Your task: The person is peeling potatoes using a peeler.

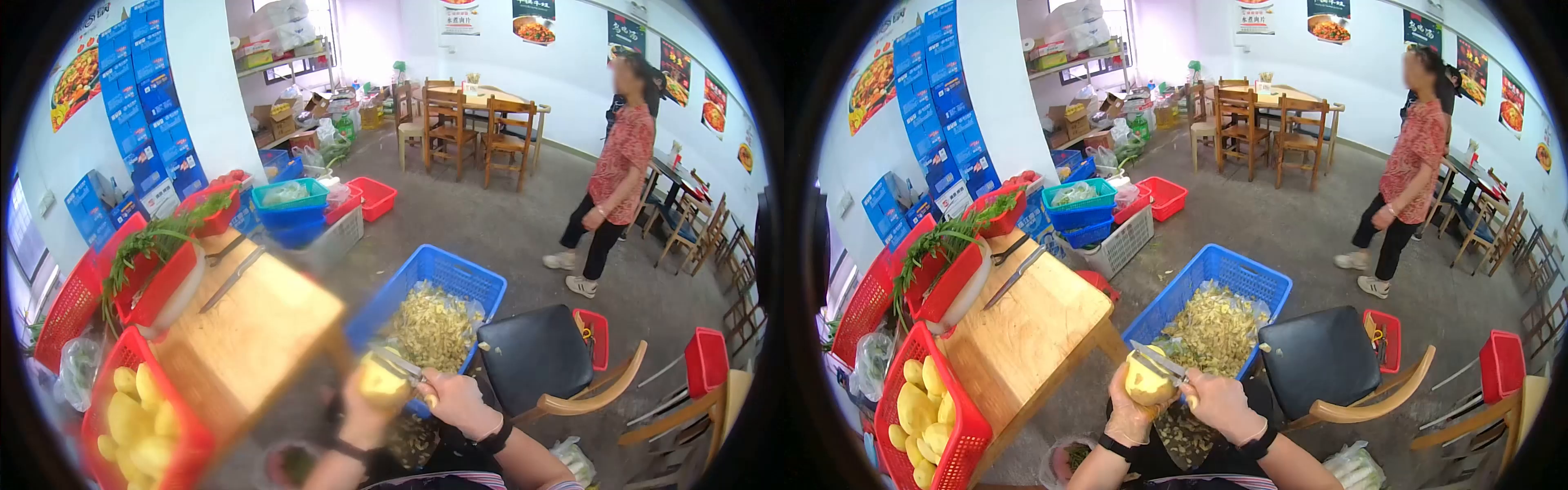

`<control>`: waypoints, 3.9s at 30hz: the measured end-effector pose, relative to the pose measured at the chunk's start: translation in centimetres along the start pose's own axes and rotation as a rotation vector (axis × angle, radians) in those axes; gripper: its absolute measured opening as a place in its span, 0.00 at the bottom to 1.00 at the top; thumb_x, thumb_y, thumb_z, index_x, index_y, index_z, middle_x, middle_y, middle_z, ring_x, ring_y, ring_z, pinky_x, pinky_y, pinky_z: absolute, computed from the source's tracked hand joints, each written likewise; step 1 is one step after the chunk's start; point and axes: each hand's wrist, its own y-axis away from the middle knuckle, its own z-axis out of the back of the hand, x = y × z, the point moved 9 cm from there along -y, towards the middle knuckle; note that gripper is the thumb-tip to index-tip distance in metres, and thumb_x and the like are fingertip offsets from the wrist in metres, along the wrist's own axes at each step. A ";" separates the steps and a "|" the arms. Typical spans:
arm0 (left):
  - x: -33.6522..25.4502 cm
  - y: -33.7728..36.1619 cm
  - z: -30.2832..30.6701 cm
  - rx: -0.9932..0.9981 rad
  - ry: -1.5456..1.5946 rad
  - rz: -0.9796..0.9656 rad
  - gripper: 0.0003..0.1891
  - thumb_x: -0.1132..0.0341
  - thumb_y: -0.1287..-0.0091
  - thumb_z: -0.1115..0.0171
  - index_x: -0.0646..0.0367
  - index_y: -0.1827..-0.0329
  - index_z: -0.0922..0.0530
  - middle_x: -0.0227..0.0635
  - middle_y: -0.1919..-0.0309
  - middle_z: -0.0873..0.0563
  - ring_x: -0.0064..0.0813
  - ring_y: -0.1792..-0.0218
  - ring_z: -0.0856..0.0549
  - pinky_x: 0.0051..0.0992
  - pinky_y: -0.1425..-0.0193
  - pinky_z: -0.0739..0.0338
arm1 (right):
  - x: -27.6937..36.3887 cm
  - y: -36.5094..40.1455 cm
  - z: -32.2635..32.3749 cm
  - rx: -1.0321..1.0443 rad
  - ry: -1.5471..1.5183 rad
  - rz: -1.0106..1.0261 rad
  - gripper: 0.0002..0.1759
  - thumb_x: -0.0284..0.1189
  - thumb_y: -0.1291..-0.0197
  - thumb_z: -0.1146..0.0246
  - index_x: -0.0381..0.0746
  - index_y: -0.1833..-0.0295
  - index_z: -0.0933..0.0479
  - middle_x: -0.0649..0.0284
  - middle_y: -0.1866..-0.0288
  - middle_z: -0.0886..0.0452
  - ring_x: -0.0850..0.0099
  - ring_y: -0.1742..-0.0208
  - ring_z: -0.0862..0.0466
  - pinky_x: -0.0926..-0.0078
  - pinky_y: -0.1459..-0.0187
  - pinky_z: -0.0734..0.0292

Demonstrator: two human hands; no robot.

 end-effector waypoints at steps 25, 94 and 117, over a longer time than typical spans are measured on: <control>0.8 1.0 2.7 0.006 0.045 0.159 0.42 0.34 0.44 0.41 0.56 0.33 0.29 0.58 0.41 0.21 0.66 0.48 0.19 0.58 0.53 0.18 | -6.9 -2.6 -2.4 0.035 0.142 -0.091 0.15 0.42 0.33 0.43 0.42 0.57 0.21 0.52 0.72 0.16 0.51 0.67 0.15 0.50 0.66 0.21; -2.9 3.8 -1.5 0.319 -0.285 -0.035 0.42 0.58 0.63 0.25 0.66 0.40 0.28 0.51 0.49 0.18 0.47 0.52 0.15 0.42 0.45 0.18 | 2.7 2.5 5.9 -0.101 -0.229 0.130 0.08 0.34 0.36 0.38 0.42 0.56 0.23 0.51 0.71 0.18 0.50 0.68 0.16 0.54 0.68 0.23; 0.5 1.4 0.1 0.083 0.148 0.186 0.28 0.43 0.35 0.51 0.56 0.45 0.22 0.46 0.53 0.15 0.47 0.55 0.15 0.46 0.57 0.18 | -2.2 1.0 3.8 -0.047 -0.041 -0.126 0.10 0.37 0.34 0.40 0.42 0.57 0.25 0.51 0.71 0.18 0.48 0.67 0.16 0.50 0.66 0.23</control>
